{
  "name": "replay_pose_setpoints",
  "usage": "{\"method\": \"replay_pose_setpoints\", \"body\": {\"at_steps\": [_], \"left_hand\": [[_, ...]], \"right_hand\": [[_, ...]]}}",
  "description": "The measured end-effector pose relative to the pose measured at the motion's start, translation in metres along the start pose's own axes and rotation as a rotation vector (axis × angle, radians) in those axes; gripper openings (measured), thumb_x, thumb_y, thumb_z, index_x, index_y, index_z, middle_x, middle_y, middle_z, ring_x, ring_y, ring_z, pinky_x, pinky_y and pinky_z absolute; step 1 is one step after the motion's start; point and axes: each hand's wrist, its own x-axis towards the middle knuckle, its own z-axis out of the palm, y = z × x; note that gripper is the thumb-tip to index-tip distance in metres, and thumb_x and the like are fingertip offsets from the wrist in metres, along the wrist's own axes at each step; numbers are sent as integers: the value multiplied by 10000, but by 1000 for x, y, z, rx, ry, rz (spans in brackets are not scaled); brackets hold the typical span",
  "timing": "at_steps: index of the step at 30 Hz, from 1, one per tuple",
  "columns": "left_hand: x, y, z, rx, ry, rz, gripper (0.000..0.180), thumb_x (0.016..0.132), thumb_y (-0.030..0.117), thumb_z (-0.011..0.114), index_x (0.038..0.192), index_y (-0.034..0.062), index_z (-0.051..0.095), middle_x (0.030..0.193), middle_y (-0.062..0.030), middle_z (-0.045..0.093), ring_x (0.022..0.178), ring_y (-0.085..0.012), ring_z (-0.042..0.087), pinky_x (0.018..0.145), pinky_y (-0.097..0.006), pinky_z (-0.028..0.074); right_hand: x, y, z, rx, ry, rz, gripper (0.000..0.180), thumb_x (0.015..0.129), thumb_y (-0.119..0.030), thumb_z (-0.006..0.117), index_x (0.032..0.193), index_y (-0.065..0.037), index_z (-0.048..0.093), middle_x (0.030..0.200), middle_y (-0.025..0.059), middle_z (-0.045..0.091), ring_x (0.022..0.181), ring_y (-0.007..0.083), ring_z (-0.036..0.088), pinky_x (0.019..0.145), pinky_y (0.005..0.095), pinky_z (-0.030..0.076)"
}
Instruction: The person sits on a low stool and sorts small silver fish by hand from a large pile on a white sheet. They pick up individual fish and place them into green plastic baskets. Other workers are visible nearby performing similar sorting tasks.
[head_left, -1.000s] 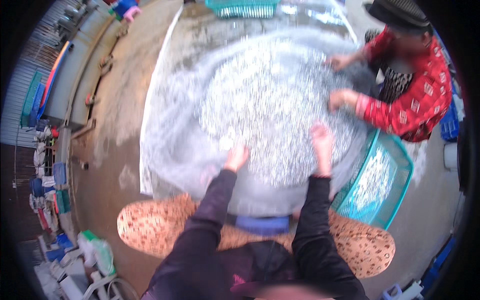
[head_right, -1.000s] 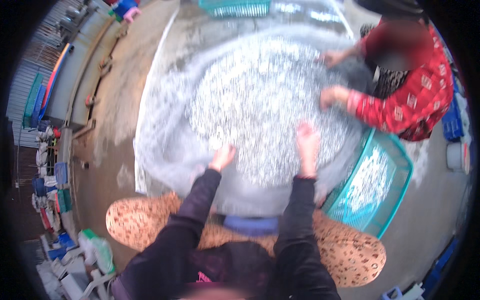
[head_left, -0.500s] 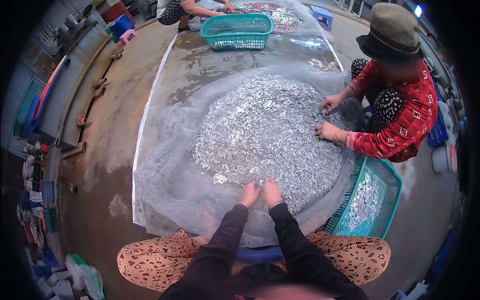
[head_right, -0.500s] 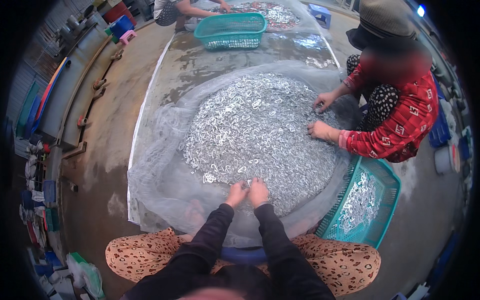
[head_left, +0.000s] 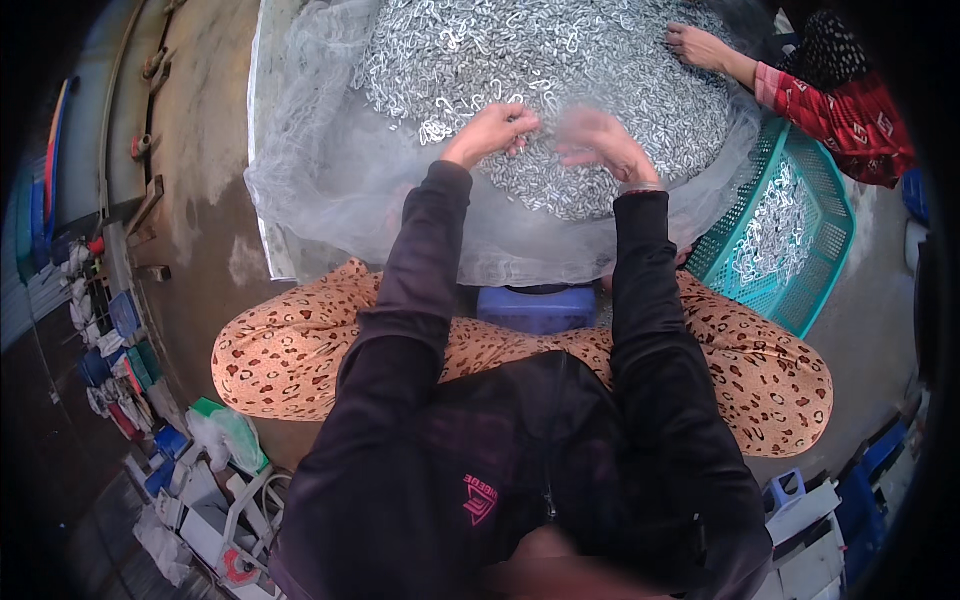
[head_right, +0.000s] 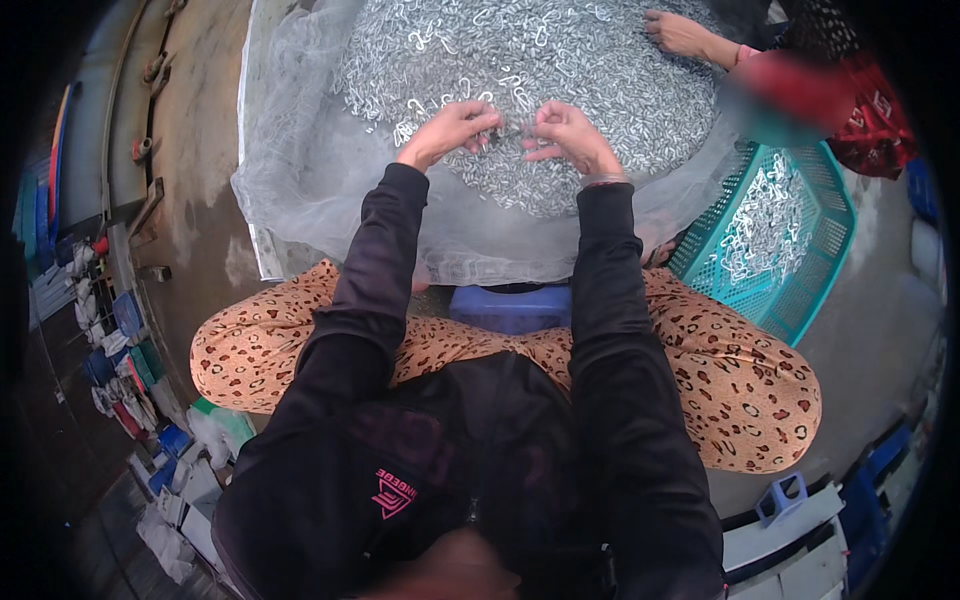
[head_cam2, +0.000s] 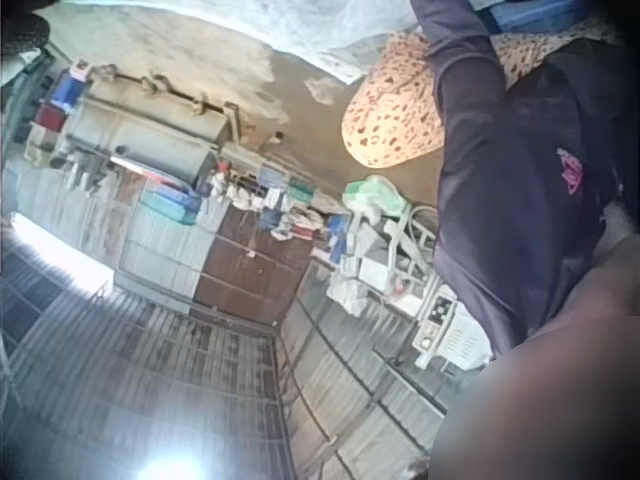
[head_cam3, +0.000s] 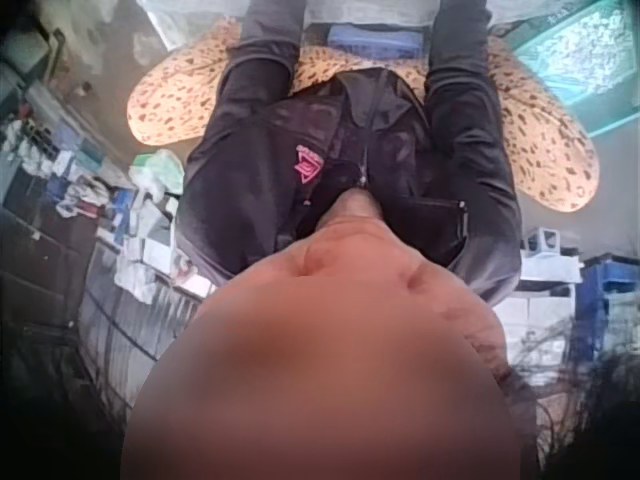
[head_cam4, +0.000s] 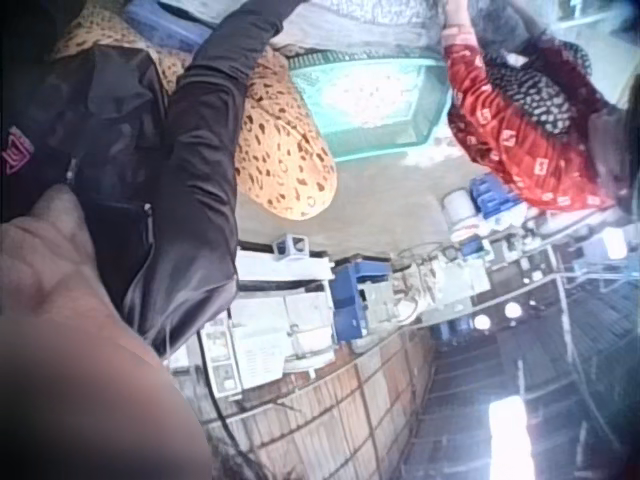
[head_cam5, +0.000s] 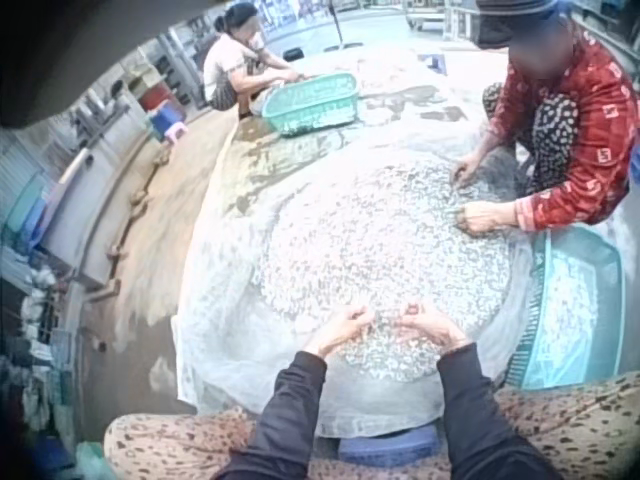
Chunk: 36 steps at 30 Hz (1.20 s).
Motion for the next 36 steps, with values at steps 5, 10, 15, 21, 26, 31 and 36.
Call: {"method": "replay_pose_setpoints", "body": {"at_steps": [5, 10, 15, 21, 26, 31, 36], "left_hand": [[-6, 9, -2, -211, -50, 22, 351, 859, -7, 543, 1209, -17, 512, 1023, -140, 577, 797, -163, 628, 702, -255, 543], [15, -30, -7, -255, 59, 12, 423, 849, -35, 538, 1264, -26, 457, 1053, -188, 585, 799, -189, 642, 722, -271, 556], [33, -79, -1, 506, 444, 380, 251, 829, 217, 598, 929, -13, 610, 766, -112, 635, 675, -210, 610, 612, -355, 492], [42, -93, 35, 742, 522, 109, 255, 819, 249, 576, 869, 7, 642, 836, -229, 626, 833, -390, 606, 749, -462, 480], [52, -113, 60, 761, 592, 281, 186, 801, 176, 571, 790, -10, 582, 788, -248, 614, 804, -404, 609, 739, -480, 481], [47, -96, 39, 587, 575, 128, 173, 804, 186, 583, 871, 29, 615, 784, -177, 639, 711, -364, 625, 671, -433, 498], [15, -16, 27, 338, 400, 291, 239, 806, 225, 598, 995, 86, 645, 874, -139, 642, 814, -307, 618, 729, -399, 484]], "right_hand": [[1, -7, -4, 55, 146, -40, 448, 792, 75, 397, 1238, 33, 413, 1129, 252, 534, 818, 305, 646, 681, 348, 582], [18, 21, -28, -86, 209, -102, 494, 838, -44, 392, 1331, -75, 403, 1141, 167, 579, 886, 224, 627, 762, 309, 519], [33, 51, -40, -112, 239, -230, 403, 852, -73, 504, 1251, -18, 472, 875, 58, 600, 739, 157, 605, 610, 282, 505], [39, 42, -16, 102, 309, -136, 312, 842, -64, 574, 1134, 33, 518, 921, 123, 594, 736, 208, 615, 667, 340, 544], [38, 33, 5, 226, 251, -200, 316, 830, -35, 566, 1132, 46, 521, 924, 130, 595, 779, 208, 617, 712, 324, 541], [29, 32, 0, 287, 207, -175, 322, 899, -141, 528, 1153, 56, 501, 938, 151, 594, 804, 233, 619, 743, 341, 533], [31, 38, 8, 584, 111, -125, 471, 959, -344, 424, 1181, 67, 483, 999, 159, 582, 921, 245, 589, 827, 394, 491]]}}
